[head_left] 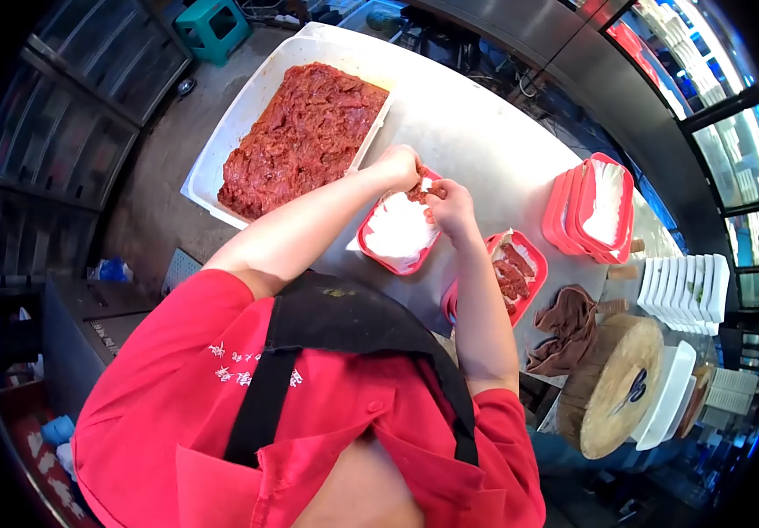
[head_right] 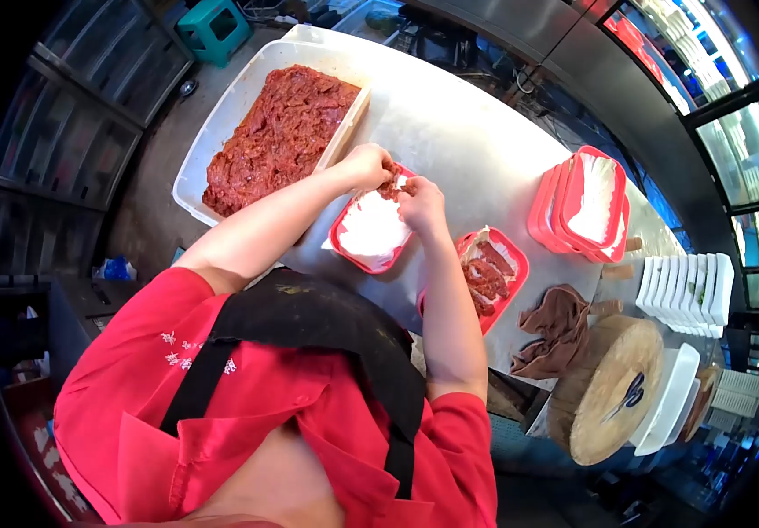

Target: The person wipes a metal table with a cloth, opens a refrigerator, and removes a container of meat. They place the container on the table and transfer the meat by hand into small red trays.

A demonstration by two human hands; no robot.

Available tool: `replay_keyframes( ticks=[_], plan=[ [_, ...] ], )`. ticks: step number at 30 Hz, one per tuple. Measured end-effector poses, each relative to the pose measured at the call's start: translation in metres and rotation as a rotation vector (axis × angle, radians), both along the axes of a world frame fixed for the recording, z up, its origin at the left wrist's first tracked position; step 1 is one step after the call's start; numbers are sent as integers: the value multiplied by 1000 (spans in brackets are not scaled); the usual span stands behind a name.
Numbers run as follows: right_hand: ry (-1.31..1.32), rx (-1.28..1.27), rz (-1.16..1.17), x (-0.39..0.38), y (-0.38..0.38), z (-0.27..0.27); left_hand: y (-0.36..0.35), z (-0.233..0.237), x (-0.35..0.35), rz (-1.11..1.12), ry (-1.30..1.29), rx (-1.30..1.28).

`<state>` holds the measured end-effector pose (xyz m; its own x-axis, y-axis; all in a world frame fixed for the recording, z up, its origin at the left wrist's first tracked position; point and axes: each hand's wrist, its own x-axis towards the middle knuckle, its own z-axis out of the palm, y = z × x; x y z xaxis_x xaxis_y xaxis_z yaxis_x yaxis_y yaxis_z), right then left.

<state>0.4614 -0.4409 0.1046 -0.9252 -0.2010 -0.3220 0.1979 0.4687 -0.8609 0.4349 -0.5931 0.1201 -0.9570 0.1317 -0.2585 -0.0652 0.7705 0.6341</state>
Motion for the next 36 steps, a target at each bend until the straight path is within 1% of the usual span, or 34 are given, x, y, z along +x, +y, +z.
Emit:
replay_keyframes(
  ticks=[1, 2, 4, 5, 7, 9, 11, 12, 14, 15, 16, 17, 18, 19, 20, 22, 23, 24, 26, 28, 30, 32, 33, 34, 35, 36],
  plan=[
    [-8, 2, 8, 3, -2, 0, 0, 0, 0, -81, -4, -79],
    [115, 121, 28, 6, -3, 1, 1, -2, -1, -74, -11, -78],
    [364, 355, 68, 11, -6, 11, 3, 1, 1, -255, 132, -274],
    [359, 354, 73, 12, -5, 15, 2, 2, 3, -255, 126, -230],
    [270, 303, 68, 13, -3, 25, 3, 6, 3, -232, 117, -228],
    [230, 343, 81, 16, -3, 42, 5, 11, 3, -208, 112, -223],
    [196, 384, 89, 17, -3, 47, 6, 16, -1, -367, 63, -200],
    [219, 407, 75, 18, -1, 46, 5, 13, -6, -366, 64, -196],
    [242, 434, 65, 16, 2, 41, 6, 5, -17, -530, 17, -62],
    [295, 478, 23, 15, 5, 37, 9, 5, -19, -526, 18, -57],
    [349, 520, -17, 13, 6, 33, 12, 6, -20, -511, -10, -146],
    [352, 523, -12, 10, 6, 29, 14, 6, -22, -494, -38, -237],
    [421, 472, -41, 8, 6, 25, 15, 7, -22, -492, -36, -235],
    [491, 420, -71, 6, 5, 21, 17, 7, -21, -548, -66, -258],
    [496, 421, -68, 5, 5, 14, 19, 8, -21, -601, -92, -283],
    [537, 309, -101, 1, -5, 3, 20, 16, -16, -563, -33, -303],
    [550, 415, -111, 1, -8, 0, 21, 20, -12, -525, 42, -340],
    [563, 402, -100, 2, -10, -2, 22, 25, -7, -487, 117, -376],
    [679, 643, -64, 4, -12, -7, 18, 31, -1, -511, 205, -318],
    [734, 667, -30, 7, -8, -10, 1, 47, -3, -487, 257, -299],
    [785, 696, -10, 7, -7, -10, -37, 67, -3, -177, 536, 98],
    [659, 803, 46, 9, -6, -6, -83, 77, -34, -52, 523, -119],
    [698, 740, -8, 12, -9, 1, -109, 69, -53, 9, 499, -218],
    [702, 745, -12, 13, -12, 6, -132, 52, -71, 71, 474, -315],
    [722, 622, -61, 13, -15, 11, -152, 33, -87, 64, 434, -342],
    [740, 500, -108, 15, -19, 17, -160, 32, -92, 57, 393, -369]
  ],
)
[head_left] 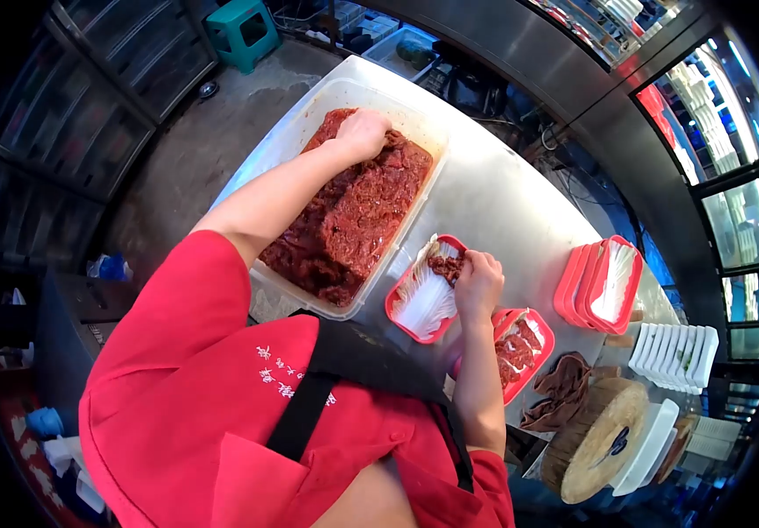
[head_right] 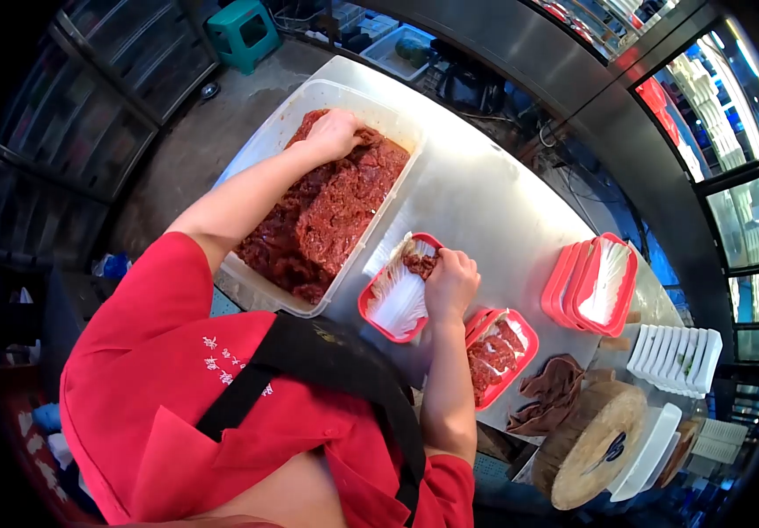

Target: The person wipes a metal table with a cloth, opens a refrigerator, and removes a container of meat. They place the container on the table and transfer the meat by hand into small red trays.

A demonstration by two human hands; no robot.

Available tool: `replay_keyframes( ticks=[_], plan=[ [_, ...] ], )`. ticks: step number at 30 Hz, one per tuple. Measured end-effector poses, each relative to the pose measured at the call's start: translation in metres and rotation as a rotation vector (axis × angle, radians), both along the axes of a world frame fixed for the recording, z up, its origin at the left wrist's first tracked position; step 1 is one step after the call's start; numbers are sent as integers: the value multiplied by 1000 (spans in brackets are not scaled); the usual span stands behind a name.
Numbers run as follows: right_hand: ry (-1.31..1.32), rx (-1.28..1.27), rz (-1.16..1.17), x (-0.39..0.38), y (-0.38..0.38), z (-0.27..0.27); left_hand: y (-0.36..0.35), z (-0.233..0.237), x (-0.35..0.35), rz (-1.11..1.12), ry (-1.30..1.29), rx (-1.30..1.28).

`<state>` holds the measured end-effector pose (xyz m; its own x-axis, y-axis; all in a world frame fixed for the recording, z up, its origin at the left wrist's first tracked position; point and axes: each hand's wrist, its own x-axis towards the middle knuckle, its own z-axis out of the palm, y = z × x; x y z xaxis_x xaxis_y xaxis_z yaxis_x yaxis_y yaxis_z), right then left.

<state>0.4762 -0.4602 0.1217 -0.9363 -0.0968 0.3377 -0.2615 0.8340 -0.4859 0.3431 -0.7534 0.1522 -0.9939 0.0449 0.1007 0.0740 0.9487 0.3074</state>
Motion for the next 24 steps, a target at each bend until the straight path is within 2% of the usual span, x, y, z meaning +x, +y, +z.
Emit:
replay_keyframes(
  ticks=[2, 4, 6, 8, 9, 12, 15, 20, 22, 24],
  plan=[
    [-60, -50, 9, 4, -10, 16, -1, -6, -9, -68, -19, -63],
    [-128, -97, 16, 6, -16, 21, 4, -12, -15, -215, 42, -246],
    [-130, -120, 84, 8, -19, 21, 6, -20, -26, -225, 89, -291],
    [-154, -140, 70, 11, -24, 23, 10, -11, -29, -230, -214, -243],
    [-169, -180, 70, 11, -26, 24, 8, -6, -25, -231, -215, -239],
    [-186, -245, 89, 10, -28, 29, -2, 8, -17, -275, -281, -132],
    [-222, -323, 96, 12, -32, 42, -20, 11, -6, -423, -314, 32],
    [-232, -342, 150, 4, -49, 63, -47, 28, 27, -405, -426, 273],
    [-266, -334, 180, -4, -65, 74, -55, 32, 44, -364, -551, 506],
    [-180, -329, 337, -14, -86, 79, -61, 37, 57, -354, -623, 522]
  ],
)
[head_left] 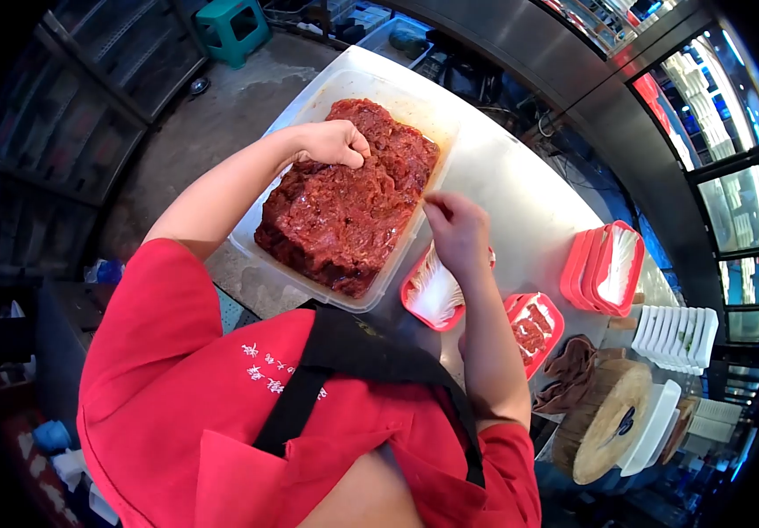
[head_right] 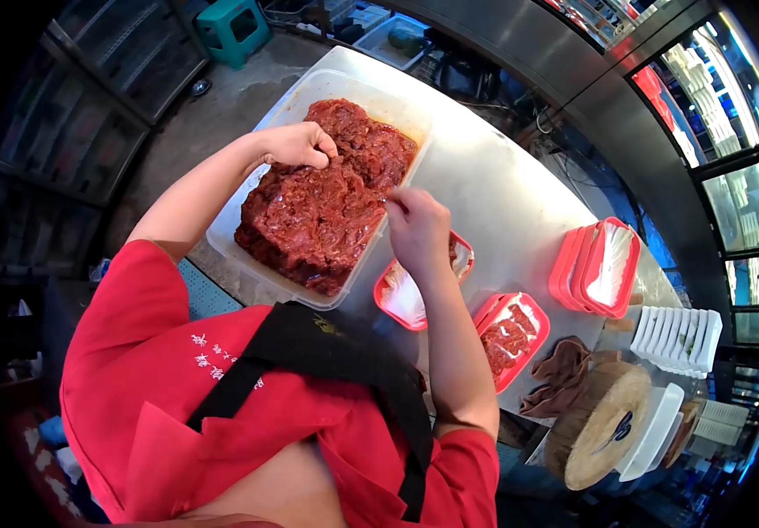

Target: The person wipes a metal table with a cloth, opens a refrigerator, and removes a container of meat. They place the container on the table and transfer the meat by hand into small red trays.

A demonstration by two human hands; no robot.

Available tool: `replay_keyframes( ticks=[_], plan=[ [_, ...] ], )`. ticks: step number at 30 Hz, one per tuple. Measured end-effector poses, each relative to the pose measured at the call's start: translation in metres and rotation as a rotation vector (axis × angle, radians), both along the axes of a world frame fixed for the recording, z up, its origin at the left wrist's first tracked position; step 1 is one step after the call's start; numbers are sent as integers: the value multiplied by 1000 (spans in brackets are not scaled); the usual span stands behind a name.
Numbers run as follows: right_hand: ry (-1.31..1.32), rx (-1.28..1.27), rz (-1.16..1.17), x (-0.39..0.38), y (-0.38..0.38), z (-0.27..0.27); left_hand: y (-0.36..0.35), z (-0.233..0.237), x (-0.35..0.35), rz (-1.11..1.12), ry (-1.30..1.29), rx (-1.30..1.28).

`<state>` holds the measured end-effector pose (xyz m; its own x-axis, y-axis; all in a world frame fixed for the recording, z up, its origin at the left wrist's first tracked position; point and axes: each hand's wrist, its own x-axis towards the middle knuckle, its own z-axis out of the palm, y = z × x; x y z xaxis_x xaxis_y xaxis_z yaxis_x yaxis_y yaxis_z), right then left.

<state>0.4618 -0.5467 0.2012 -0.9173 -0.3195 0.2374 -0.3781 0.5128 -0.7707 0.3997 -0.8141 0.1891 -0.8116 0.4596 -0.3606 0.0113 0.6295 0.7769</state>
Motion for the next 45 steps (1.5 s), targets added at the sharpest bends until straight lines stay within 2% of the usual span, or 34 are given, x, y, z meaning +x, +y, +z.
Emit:
replay_keyframes(
  ticks=[2, 3, 5, 6, 8, 10, 12, 14, 16, 20, 22, 24, 26, 27, 28, 30, 32, 35, 37, 38, 41, 45],
  plan=[
    [0, -130, 119, -12, -23, 0, -2, 3, 14, 40, -66, 217],
    [1, -134, 121, -21, -34, -9, -1, 12, 22, 33, -96, 245],
    [-26, -120, 277, -34, -49, -34, 0, 17, 34, 48, -129, 305],
    [-25, -125, 281, -32, -53, -29, 0, 19, 39, 63, -162, 370],
    [-549, -248, 310, -27, -57, -19, -5, 18, 46, 72, -132, 379],
    [-615, -321, 299, -23, -59, -16, -12, 6, 51, 203, -89, 450],
    [-662, -334, 206, -23, -59, -17, -17, 0, 56, 237, -86, 473],
    [-655, -343, 201, -20, -61, -16, -19, -2, 61, 393, -93, 493],
    [-634, -347, 174, -17, -62, -9, -23, -8, 64, 413, -101, 524],
    [-634, -498, 195, -19, -58, -10, -23, -4, 71, 246, 68, 326],
    [-658, -610, 227, -21, -56, -12, -23, -1, 70, 7, 298, 64],
    [-636, -628, 230, -22, -56, -12, -20, 1, 70, -13, 333, 19],
    [-617, -645, 235, -20, -55, -8, -16, 0, 66, 87, 390, 213],
    [-572, -640, 266, -18, -53, 0, -6, 13, 69, 285, 69, 372],
    [-526, -635, 297, -16, -52, 7, 2, 20, 68, 283, 70, 370],
    [-519, -637, 301, -12, -44, 19, 14, 28, 66, 256, -101, 668],
    [-503, -641, 295, -12, -33, 29, 29, 29, 65, 160, -233, 821],
    [-424, -651, 197, -6, -10, 41, 58, 36, 66, 90, -315, 858],
    [-424, -627, 153, -4, 10, 46, 81, 40, 67, 79, 52, 615],
    [-430, -600, 132, -2, 20, 48, 94, 42, 69, 56, 43, 617],
    [-429, -612, 54, 4, 48, 48, 129, 37, 67, 30, 279, 593],
    [-449, -590, -14, 15, 87, 48, 155, 42, 68, -65, 54, 500]
  ],
)
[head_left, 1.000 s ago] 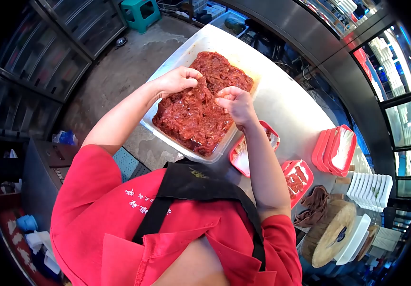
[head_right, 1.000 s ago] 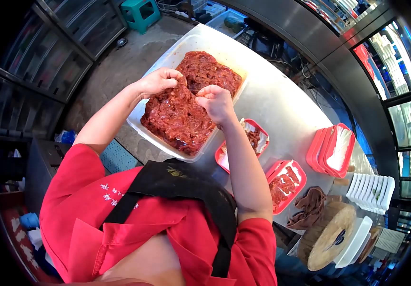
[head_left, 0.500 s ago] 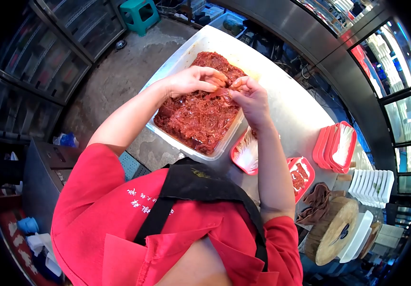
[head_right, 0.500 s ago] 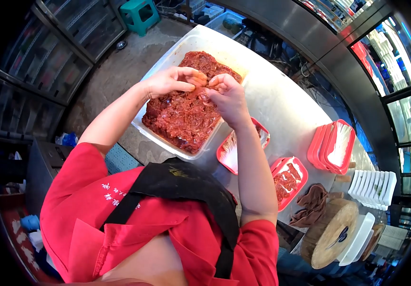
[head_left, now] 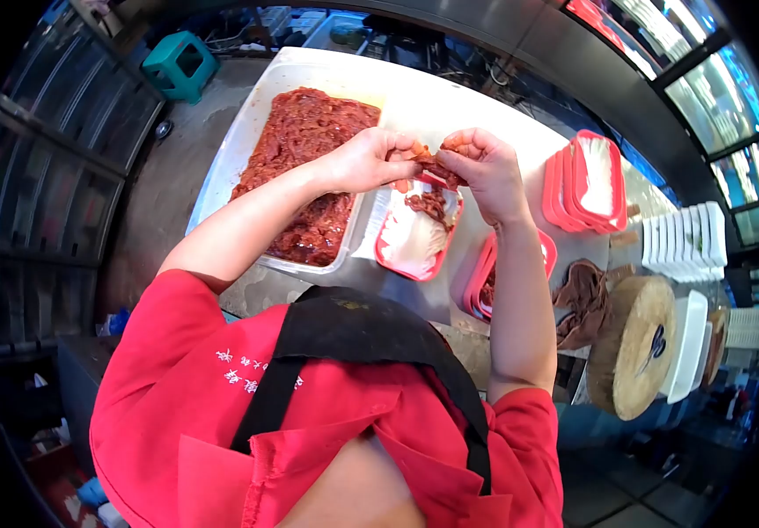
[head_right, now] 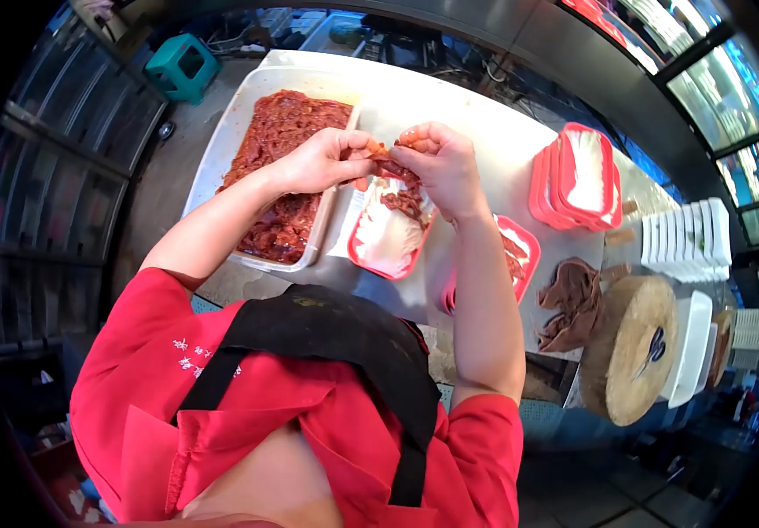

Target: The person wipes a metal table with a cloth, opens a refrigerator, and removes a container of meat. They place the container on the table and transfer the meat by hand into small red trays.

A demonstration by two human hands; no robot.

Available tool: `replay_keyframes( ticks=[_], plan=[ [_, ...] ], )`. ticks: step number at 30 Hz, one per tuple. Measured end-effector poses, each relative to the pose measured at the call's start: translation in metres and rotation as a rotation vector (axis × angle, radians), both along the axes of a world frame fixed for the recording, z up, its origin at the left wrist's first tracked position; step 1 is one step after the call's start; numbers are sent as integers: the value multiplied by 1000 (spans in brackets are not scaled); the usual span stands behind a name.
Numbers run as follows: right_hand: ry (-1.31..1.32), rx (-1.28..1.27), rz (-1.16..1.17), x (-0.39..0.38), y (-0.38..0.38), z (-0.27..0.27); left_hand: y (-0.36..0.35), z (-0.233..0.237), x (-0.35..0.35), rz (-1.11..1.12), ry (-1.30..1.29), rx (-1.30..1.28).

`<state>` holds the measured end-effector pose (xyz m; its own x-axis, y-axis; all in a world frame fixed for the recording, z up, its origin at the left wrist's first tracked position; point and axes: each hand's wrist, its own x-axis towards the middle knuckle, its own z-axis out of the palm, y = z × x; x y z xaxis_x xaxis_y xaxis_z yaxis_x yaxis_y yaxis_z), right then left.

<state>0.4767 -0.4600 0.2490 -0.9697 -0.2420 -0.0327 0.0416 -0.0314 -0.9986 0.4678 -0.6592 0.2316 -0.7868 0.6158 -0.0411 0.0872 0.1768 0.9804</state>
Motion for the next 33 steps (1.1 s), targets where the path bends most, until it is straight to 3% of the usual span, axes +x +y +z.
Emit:
replay_keyframes(
  ticks=[3, 7, 12, 15, 18, 19, 21, 23, 25, 27, 29, 30, 32, 33],
  plan=[
    [93, 71, 62, 6, 27, -15, 14, -14, -3, -82, -135, 48],
    [-19, 242, 126, 16, 46, -30, 29, -23, 1, -63, -368, 76],
    [-72, 131, 46, 14, 54, -65, 42, -42, 2, 0, -383, 9],
    [-254, -27, -42, 13, 53, -87, 46, -45, 8, 66, -480, 40],
    [8, 557, -140, 19, 44, -119, 49, -77, 6, 93, -215, -321],
    [9, 559, -132, 24, 38, -123, 51, -87, 6, 100, -218, -319],
    [176, 855, -184, 33, 26, -126, 54, -100, 8, 83, 456, -533],
    [176, 960, -153, 39, 19, -121, 62, -102, 10, 34, 478, -728],
    [120, 1216, -92, 35, 10, -127, 63, -118, 11, 2, 651, -669],
    [219, 1246, -83, 43, 3, -119, 61, -116, 17, 149, 672, -646],
    [246, 1276, -13, 41, 6, -131, 42, -63, 28, 182, 602, -458],
    [258, 1265, -7, 43, 5, -129, 27, -44, 27, 249, 697, -438],
    [253, 1274, -48, 45, 5, -118, -21, -33, 15, 423, 783, -539],
    [256, 1275, -42, 47, 6, -114, -47, -26, 6, 430, 709, -633]
  ],
)
